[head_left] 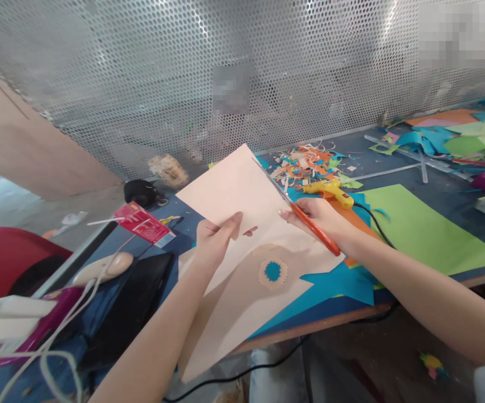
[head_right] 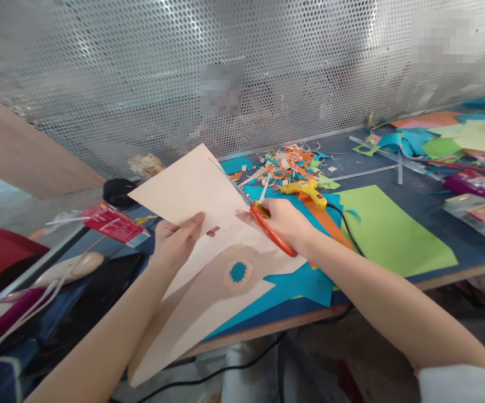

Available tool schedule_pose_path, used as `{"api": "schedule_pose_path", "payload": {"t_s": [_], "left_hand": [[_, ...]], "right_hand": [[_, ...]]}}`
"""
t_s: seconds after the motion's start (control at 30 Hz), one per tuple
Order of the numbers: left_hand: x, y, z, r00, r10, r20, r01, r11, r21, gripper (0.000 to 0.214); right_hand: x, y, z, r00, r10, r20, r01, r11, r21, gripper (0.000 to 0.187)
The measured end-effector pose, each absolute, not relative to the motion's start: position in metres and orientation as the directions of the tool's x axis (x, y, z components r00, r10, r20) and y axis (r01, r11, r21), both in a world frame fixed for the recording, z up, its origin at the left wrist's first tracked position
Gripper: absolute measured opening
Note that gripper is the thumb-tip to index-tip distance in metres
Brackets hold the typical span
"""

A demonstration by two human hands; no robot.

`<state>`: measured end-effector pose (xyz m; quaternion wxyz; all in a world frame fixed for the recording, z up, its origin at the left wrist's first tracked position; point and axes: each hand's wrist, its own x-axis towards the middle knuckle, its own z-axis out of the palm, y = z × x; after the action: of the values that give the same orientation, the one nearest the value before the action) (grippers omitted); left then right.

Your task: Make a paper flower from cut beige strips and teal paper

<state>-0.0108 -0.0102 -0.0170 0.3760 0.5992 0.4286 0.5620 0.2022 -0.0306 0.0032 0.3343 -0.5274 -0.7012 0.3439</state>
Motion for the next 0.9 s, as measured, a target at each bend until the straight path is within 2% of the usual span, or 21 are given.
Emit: {"api": "schedule_pose_path", "payload": {"t_s": [0.13, 0.9], "left_hand": [[-0.0127, -0.0094, -0.0183, 0.087, 0.949, 0.302, -0.058, -0.298, 0.953, 0.021], [-0.0113, -0.0118, -0.0176, 0.073, 0.961, 0.266, -0.023, -0.265, 0.964, 0.024]], "right_hand": [[0.2019, -0.0311, 0.0051, -0.209, 0.972, 0.103, 0.527, 0.201, -0.826, 0.045], [0.1981, -0.0325, 0.0081, -0.133, 0.983, 0.128, 0.65, 0.184, -0.737, 0.052]]}}
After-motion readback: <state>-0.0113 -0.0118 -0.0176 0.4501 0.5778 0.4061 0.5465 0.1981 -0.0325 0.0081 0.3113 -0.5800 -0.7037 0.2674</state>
